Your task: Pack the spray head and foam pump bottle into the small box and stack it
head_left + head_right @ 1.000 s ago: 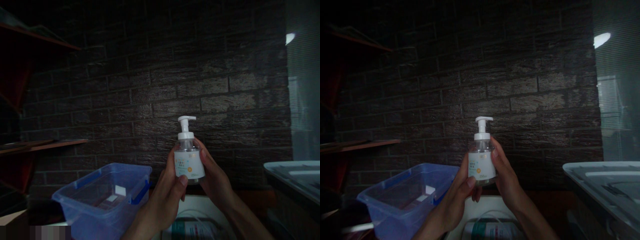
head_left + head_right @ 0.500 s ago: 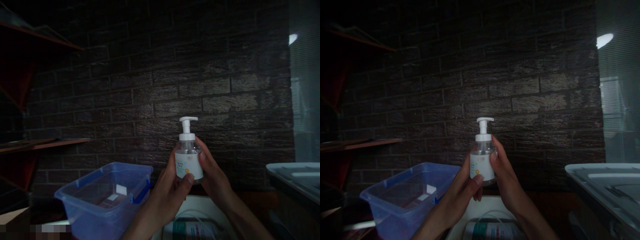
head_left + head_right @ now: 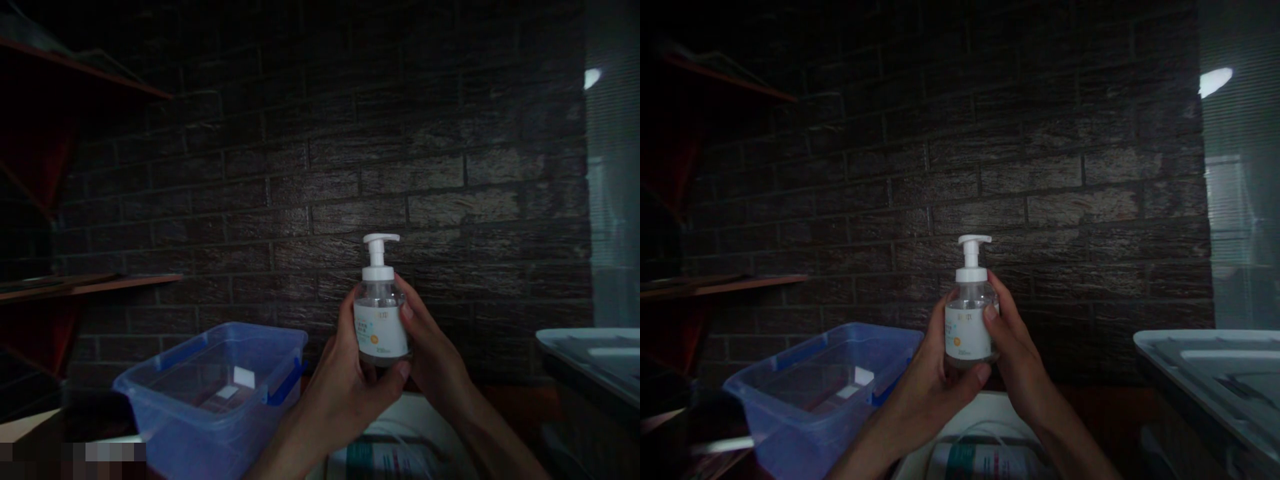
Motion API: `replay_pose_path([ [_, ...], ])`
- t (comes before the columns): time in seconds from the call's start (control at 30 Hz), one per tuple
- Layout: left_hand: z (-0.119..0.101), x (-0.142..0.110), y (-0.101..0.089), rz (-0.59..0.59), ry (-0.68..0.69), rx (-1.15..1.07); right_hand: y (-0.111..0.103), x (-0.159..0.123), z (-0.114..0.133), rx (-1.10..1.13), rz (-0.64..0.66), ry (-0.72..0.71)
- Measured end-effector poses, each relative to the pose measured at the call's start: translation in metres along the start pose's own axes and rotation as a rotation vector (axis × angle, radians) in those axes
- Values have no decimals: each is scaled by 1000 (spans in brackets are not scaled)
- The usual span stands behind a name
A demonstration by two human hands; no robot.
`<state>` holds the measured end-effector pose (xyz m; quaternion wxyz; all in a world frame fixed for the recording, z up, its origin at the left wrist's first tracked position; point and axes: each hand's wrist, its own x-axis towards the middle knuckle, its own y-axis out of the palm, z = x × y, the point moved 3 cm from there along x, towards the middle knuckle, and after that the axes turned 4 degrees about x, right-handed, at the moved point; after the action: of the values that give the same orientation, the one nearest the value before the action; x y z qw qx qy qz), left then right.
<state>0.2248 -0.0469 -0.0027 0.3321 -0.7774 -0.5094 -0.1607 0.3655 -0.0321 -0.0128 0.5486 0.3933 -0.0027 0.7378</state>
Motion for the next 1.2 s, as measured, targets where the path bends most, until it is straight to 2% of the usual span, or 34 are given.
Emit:
replay_pose_path([
  [0.13,3,3,-1,45,64,-68,-6,7,-4,86,53,25],
  [0.23,6,2,0,47,66,-143,-7,9,-3,68,99,43],
  [0.4,8,-1,0,-25,-19,-70,0,1,8,-10,104,-23],
  [0.6,4,2,-1,-162,85,19,8,-2,12,-68,121,-110],
  [0.8,10,-1,-1,-237,33,56,1,1,5,-70,116,-60],
  [0.9,9,0,-1,-223,7,60,-1,2,1,-69,98,1],
  [1.07,6,5,2,-156,49,29,-1,1,0,-56,54,22],
  [1.2,6,6,4,-170,78,38,1,1,0,-15,56,41],
])
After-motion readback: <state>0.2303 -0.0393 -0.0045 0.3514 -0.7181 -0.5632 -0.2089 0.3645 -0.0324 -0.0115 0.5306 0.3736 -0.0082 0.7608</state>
